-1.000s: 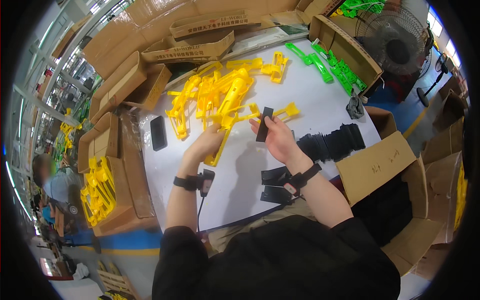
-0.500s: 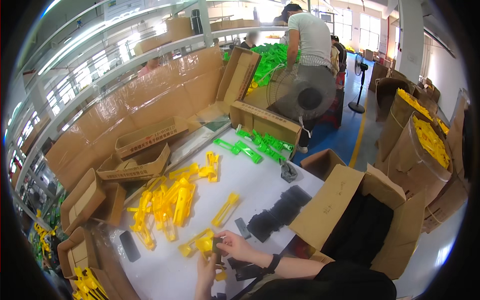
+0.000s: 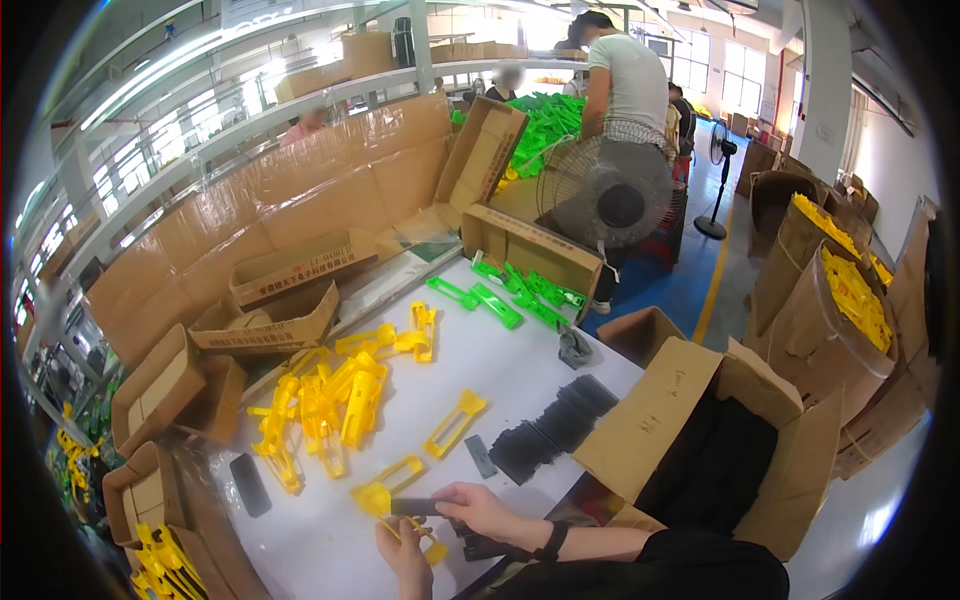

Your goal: The recorder is assembling black electronic components into yellow plastic flashlight housings at a factory workstation.

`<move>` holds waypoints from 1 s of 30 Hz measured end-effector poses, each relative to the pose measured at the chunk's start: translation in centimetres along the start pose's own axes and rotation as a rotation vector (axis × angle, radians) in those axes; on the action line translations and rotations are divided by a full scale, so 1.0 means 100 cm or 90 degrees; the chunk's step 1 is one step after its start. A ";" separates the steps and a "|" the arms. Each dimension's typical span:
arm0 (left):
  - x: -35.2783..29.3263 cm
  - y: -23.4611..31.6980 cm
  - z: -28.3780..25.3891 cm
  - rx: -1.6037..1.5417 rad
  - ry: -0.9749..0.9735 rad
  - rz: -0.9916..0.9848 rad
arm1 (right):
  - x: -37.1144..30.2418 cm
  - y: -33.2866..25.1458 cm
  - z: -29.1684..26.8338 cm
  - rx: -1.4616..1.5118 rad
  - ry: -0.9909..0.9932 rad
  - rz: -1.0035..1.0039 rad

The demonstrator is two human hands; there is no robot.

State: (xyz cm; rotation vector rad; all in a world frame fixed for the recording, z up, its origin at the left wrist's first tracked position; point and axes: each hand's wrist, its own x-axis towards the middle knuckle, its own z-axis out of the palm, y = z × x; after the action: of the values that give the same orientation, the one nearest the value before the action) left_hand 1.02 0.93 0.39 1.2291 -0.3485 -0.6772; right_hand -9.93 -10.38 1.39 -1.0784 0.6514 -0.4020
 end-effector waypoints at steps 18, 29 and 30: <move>0.027 0.036 0.019 0.081 -0.235 -0.060 | 0.027 -0.075 -0.004 -0.239 0.015 -0.399; 0.012 0.036 0.026 -0.075 -0.139 -0.102 | 0.013 -0.009 0.002 -0.160 0.056 -0.327; 0.017 0.036 0.024 -0.075 -0.134 -0.100 | 0.005 -0.016 0.007 -0.149 -0.013 -0.218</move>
State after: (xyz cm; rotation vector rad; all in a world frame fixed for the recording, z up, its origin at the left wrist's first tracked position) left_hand 1.90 -1.32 4.37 1.0824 -0.3836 -0.9540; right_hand -9.13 -10.90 2.95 -1.4229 0.5028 -0.6198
